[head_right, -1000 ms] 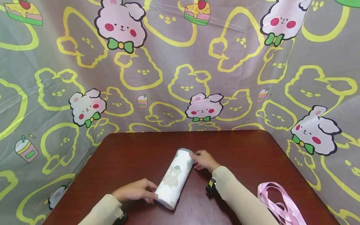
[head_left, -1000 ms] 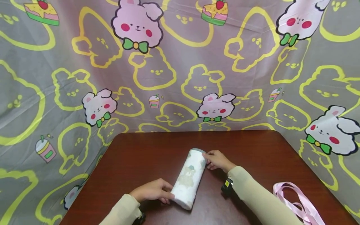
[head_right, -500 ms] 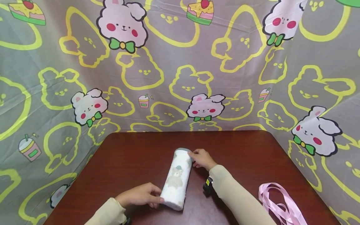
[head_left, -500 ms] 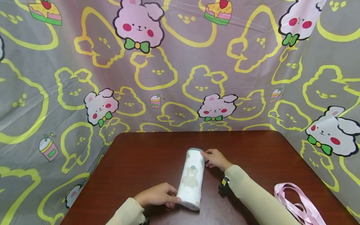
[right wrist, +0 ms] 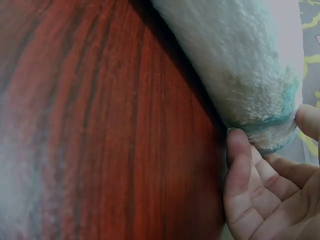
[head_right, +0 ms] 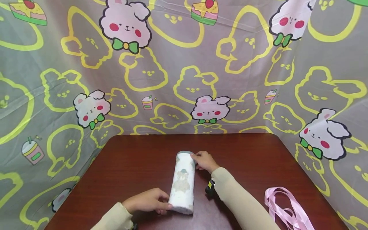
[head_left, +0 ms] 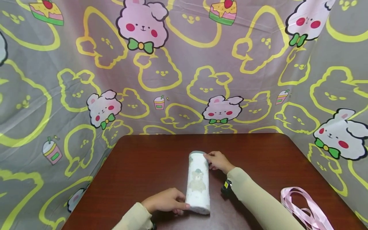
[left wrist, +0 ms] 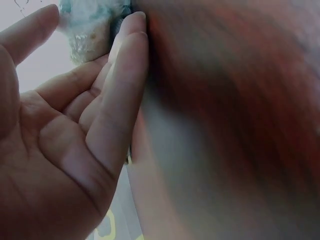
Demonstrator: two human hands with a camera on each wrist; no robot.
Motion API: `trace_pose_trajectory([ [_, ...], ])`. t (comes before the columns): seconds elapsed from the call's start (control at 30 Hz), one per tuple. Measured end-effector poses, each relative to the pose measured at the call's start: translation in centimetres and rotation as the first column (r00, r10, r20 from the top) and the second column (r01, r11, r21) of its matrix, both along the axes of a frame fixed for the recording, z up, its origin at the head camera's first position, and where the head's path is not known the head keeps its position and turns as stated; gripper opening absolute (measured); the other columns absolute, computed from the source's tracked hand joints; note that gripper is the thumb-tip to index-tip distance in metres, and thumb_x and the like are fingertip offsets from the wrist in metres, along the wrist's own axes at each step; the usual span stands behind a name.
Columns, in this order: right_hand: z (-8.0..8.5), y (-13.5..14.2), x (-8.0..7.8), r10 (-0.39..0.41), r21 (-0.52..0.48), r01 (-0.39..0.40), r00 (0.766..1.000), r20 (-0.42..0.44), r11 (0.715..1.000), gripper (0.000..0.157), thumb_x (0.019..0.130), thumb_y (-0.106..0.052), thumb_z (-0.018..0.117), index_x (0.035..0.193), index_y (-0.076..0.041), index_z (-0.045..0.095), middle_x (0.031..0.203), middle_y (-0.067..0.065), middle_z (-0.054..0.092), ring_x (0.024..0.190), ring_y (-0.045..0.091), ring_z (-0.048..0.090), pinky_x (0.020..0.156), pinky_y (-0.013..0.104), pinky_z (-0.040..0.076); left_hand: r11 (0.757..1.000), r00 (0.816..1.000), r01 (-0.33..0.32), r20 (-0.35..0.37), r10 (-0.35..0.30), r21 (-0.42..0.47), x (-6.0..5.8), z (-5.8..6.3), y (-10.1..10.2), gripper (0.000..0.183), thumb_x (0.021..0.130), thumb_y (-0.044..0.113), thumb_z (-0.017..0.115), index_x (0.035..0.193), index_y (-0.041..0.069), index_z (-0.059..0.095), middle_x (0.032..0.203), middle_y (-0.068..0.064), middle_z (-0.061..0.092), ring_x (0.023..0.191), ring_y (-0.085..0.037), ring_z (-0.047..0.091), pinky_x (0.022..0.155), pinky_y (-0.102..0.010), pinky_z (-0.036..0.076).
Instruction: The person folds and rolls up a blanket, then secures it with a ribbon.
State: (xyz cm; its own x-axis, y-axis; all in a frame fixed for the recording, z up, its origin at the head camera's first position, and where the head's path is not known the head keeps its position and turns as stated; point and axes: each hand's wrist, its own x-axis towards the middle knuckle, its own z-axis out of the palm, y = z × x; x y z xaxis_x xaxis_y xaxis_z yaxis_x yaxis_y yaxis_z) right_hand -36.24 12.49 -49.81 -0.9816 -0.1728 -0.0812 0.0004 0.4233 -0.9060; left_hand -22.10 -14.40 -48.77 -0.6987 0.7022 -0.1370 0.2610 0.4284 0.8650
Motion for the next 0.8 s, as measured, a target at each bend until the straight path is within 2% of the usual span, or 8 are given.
trace_pose_trajectory([
  [0.2,-0.11,-0.19,-0.25,-0.014,0.006,0.014,1.0,0.006,1.0,0.046,0.095,-0.04,0.061,0.114,0.002,0.062,0.084,0.011,0.063,0.065,0.022,0.065,0.059,0.036,0.054,1.0,1.0,0.006,-0.02,-0.006,-0.015,0.07,0.15,0.54,0.027,0.091,0.032,0.068,0.077,0.009,0.069,0.061,0.002,0.066,0.053,-0.009,0.061,0.052,-0.028,0.052],
  [0.5,-0.12,-0.36,-0.38,-0.004,0.002,0.004,1.0,-0.005,1.0,0.047,0.096,-0.041,0.06,0.114,0.002,0.063,0.084,0.01,0.064,0.066,0.022,0.066,0.06,0.037,0.054,0.998,0.998,0.015,-0.066,-0.019,-0.06,-0.15,0.23,0.93,0.03,0.092,0.034,0.068,0.076,0.009,0.069,0.059,0.005,0.063,0.051,-0.006,0.058,0.048,-0.021,0.046],
  [0.8,-0.3,-0.37,-0.52,-0.004,0.001,0.004,1.0,-0.007,1.0,0.047,0.095,-0.042,0.061,0.113,0.002,0.063,0.083,0.01,0.065,0.066,0.022,0.066,0.059,0.037,0.053,0.998,0.998,0.004,-0.056,-0.008,-0.06,-0.03,0.35,0.97,0.029,0.091,0.033,0.068,0.076,0.008,0.069,0.059,0.004,0.064,0.052,-0.008,0.06,0.049,-0.023,0.049],
])
